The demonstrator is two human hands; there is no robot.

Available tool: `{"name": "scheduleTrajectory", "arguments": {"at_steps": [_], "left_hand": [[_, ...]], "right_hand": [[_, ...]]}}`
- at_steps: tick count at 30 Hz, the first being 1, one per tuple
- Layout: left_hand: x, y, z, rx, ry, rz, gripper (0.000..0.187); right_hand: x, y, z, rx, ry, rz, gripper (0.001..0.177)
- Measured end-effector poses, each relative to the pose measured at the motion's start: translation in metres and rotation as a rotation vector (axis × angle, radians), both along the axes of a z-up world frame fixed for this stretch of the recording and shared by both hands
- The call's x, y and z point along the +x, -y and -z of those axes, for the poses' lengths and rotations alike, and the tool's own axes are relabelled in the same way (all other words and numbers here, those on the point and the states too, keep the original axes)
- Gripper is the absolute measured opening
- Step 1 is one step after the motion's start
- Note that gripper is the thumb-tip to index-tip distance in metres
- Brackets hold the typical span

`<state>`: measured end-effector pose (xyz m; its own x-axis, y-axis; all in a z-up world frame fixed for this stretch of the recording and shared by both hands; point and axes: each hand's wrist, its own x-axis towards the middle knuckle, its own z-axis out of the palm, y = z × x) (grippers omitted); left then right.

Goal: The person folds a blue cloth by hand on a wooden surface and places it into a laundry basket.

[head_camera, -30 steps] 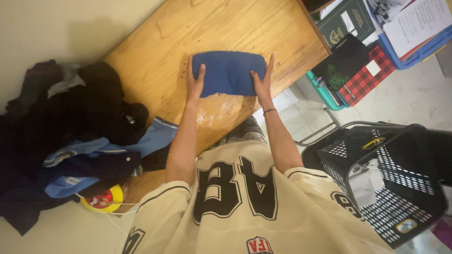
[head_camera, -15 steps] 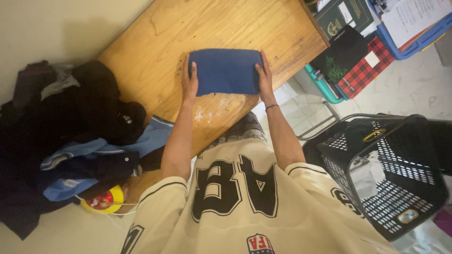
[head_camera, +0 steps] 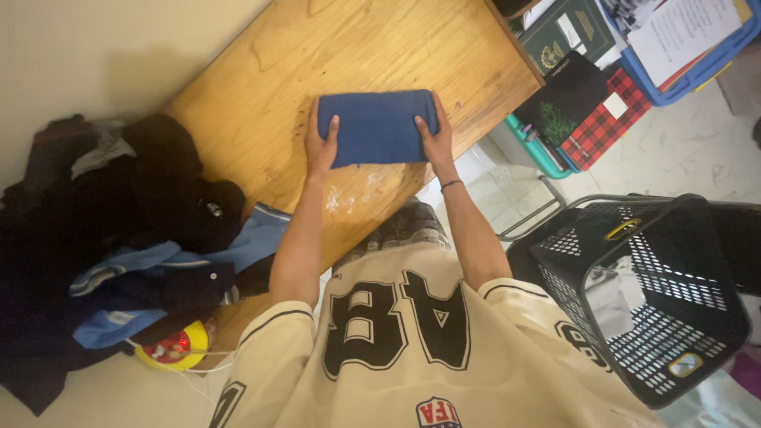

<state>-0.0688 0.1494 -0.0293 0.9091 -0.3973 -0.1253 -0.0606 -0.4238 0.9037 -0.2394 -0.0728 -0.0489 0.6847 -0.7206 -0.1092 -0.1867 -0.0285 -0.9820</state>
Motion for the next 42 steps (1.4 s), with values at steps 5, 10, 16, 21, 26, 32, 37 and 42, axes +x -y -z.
{"name": "scheduleTrajectory", "arguments": {"at_steps": [5, 10, 16, 21, 26, 32, 37, 42], "left_hand": [[-0.011, 0.015, -0.003, -0.037, 0.017, 0.004, 0.062], [-0.006, 0.05, -0.031, -0.04, 0.022, 0.041, 0.059], [-0.001, 0.112, -0.067, -0.109, 0.032, 0.114, 0.06], [-0.015, 0.173, -0.068, -0.19, 0.107, 0.207, 0.052], [-0.051, 0.235, -0.075, -0.282, 0.129, 0.301, 0.052], [-0.12, 0.308, -0.105, -0.31, 0.037, 0.442, 0.054], [-0.188, 0.369, -0.115, -0.372, 0.075, 0.624, 0.053], [-0.266, 0.412, -0.111, -0.42, 0.002, 0.787, 0.056]], "right_hand": [[-0.01, 0.014, -0.013, -0.056, 0.02, 0.009, 0.064], [-0.015, 0.042, -0.026, -0.099, 0.012, 0.069, 0.054], [-0.029, 0.085, -0.068, -0.094, 0.032, 0.179, 0.053], [-0.056, 0.124, -0.1, -0.006, 0.096, 0.252, 0.058], [-0.102, 0.167, -0.116, -0.054, 0.11, 0.338, 0.06], [-0.182, 0.204, -0.143, -0.092, 0.007, 0.509, 0.061], [-0.264, 0.224, -0.145, -0.061, -0.01, 0.663, 0.062], [-0.359, 0.239, -0.12, -0.129, 0.05, 0.789, 0.064]]}}
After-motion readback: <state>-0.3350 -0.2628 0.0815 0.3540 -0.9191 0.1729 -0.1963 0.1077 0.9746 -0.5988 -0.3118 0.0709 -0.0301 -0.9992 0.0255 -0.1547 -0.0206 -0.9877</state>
